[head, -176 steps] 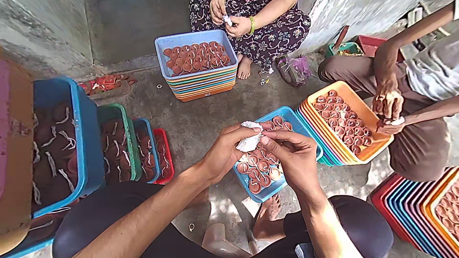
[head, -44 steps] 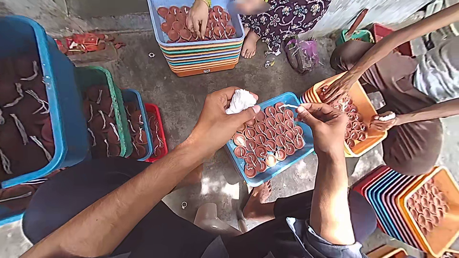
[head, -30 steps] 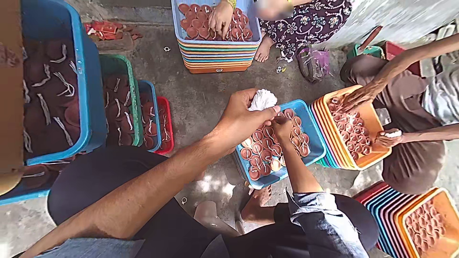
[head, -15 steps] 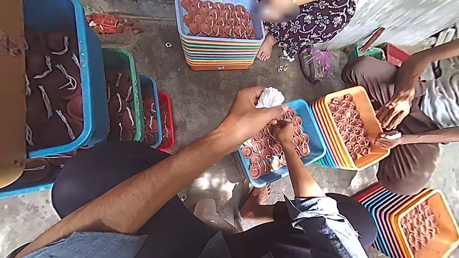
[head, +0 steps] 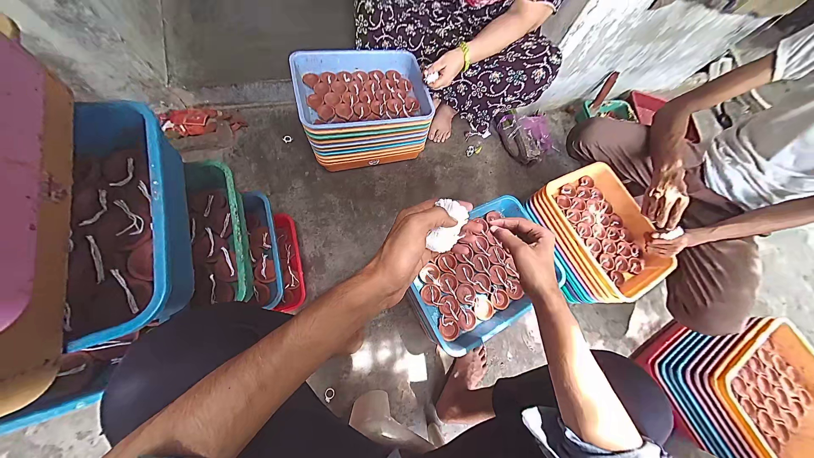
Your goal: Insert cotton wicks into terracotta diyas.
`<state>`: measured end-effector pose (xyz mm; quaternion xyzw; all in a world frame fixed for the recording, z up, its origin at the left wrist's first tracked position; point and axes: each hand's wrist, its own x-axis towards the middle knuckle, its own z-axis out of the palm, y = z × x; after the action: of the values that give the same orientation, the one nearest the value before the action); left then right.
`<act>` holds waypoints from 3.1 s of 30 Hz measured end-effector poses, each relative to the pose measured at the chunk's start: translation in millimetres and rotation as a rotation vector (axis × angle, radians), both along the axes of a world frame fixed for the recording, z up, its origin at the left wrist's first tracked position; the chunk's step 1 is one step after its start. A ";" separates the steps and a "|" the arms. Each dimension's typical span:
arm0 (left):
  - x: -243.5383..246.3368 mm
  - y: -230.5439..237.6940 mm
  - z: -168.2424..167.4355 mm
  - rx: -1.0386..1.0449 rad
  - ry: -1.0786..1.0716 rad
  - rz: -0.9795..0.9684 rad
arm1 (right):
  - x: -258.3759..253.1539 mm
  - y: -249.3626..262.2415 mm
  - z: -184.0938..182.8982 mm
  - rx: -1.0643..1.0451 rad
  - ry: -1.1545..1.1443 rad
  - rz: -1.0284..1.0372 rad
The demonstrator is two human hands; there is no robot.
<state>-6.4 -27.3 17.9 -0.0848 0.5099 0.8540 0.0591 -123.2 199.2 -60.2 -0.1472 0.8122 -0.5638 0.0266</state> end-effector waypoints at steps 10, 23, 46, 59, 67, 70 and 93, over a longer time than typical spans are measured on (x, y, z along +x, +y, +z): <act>1.8 7.0 -5.8 0.015 0.086 -0.036 | 65.0 -28.9 50.6 -0.438 0.080 0.198; 2.1 12.6 -11.1 -0.126 0.121 -0.089 | 70.2 -34.7 47.3 -0.439 0.266 0.193; 4.5 9.2 -13.6 -0.170 0.129 -0.146 | 65.5 -25.5 48.7 -0.275 0.341 0.275; 4.6 8.4 -10.9 -0.172 0.115 -0.147 | 59.8 -19.8 49.4 -0.237 0.371 0.296; 5.8 7.8 -12.5 -0.219 0.130 -0.162 | 60.0 -20.5 49.9 -0.229 0.336 0.302; 5.8 7.9 -13.2 -0.230 0.134 -0.161 | 60.2 -20.4 50.1 -0.236 0.318 0.305; 5.4 5.9 -10.0 -0.162 0.116 -0.138 | 59.2 -15.6 50.0 -0.260 0.330 0.344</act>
<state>-1.0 -21.3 7.9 -0.0045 0.5844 0.8074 0.0812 -64.0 183.7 -10.2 -0.3751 0.6894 -0.6190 -0.0298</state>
